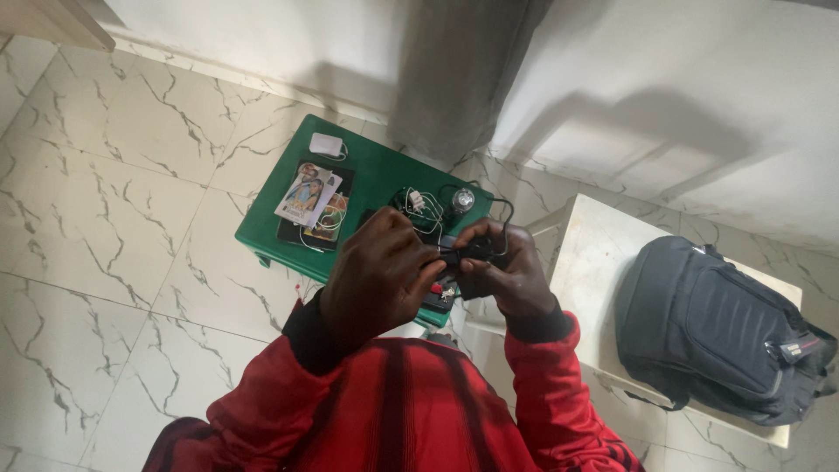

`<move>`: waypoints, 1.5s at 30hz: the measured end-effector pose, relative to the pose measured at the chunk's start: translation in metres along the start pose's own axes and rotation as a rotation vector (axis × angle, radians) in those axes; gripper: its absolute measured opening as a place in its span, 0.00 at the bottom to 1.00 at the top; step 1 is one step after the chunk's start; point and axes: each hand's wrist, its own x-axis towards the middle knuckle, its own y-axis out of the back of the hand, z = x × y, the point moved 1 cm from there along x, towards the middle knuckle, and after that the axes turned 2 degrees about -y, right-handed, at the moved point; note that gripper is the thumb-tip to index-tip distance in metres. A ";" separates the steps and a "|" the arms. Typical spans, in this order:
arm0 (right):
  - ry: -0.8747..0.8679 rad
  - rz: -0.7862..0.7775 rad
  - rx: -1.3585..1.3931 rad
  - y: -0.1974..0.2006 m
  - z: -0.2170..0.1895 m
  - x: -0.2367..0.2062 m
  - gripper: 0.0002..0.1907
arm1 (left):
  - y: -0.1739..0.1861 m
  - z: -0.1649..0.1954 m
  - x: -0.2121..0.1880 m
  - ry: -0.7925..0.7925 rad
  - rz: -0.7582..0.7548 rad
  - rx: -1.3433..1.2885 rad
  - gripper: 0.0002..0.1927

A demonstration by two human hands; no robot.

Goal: The person gathers items from a small green table, coils a charging cable and arranges headphones and a power bank, then places them into a backpack on a chair and zips it closed. They then handle a white charging cable and power bank on the table.

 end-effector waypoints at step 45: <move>-0.055 0.037 0.089 -0.011 0.000 -0.003 0.17 | -0.042 -0.013 -0.024 0.355 0.196 -0.467 0.05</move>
